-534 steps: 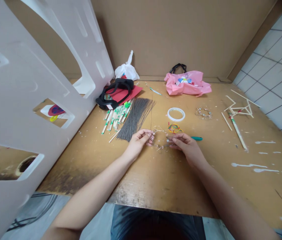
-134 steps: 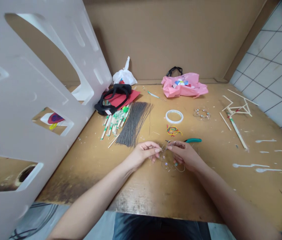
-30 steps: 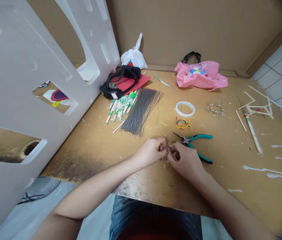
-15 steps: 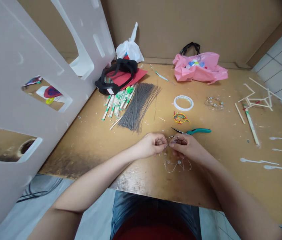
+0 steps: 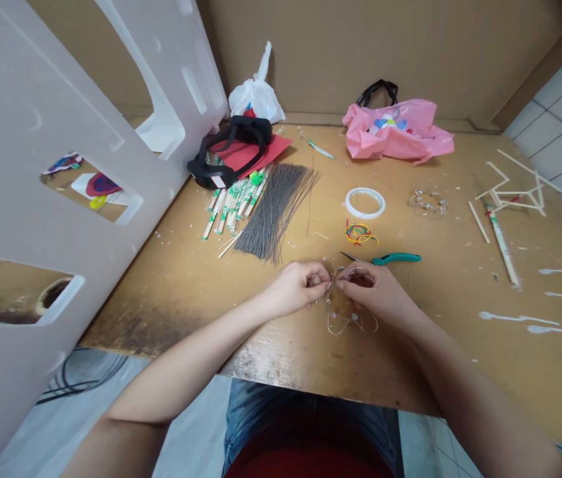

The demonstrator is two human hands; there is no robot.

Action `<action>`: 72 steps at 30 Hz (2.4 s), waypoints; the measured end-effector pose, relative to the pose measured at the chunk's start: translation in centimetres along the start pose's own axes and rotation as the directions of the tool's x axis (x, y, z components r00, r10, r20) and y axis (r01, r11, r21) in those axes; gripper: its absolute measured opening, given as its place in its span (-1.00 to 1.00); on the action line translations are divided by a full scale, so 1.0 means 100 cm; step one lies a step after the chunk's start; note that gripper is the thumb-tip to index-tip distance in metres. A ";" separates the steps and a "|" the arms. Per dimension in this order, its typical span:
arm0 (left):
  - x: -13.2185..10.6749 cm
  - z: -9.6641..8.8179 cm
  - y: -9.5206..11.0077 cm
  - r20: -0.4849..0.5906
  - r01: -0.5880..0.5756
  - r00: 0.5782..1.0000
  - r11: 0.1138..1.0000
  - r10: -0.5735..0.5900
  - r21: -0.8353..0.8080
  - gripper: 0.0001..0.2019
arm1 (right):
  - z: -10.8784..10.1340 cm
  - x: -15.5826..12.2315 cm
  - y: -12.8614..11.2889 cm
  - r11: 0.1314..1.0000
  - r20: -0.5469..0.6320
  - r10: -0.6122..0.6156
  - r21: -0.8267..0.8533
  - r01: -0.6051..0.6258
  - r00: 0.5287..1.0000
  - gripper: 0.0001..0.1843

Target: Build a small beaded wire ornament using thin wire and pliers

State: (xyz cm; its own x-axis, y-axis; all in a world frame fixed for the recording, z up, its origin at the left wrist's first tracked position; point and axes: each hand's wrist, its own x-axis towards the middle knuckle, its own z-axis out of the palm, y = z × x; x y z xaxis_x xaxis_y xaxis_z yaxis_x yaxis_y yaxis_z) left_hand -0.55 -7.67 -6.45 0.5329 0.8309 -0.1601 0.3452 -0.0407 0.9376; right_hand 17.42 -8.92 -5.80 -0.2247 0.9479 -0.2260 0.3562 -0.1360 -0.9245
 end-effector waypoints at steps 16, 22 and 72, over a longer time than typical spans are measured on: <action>-0.002 -0.001 0.000 -0.055 -0.038 0.998 0.994 0.044 0.102 -0.91 | 0.004 -0.001 0.006 0.979 -0.074 -0.174 -0.117 0.165 0.982 -0.85; 0.000 0.007 -0.003 -0.142 0.010 0.990 0.999 -0.017 -0.046 -0.90 | 0.006 -0.001 0.010 0.981 -0.154 -0.162 -0.136 0.142 0.975 -0.85; 0.000 0.018 -0.003 -0.297 -0.098 0.949 0.994 0.106 0.042 -0.91 | 0.011 -0.003 0.011 0.965 -0.302 -0.259 -0.122 0.233 0.917 -0.88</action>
State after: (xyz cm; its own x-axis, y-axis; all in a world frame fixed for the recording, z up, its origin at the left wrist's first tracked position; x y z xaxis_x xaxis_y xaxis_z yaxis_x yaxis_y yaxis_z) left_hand 0.72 -8.64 -7.29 0.3126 0.9491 0.0396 0.3235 -0.1455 0.9350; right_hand 16.87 -9.66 -7.11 -0.0245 0.9918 0.1251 0.4018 0.1244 -0.9072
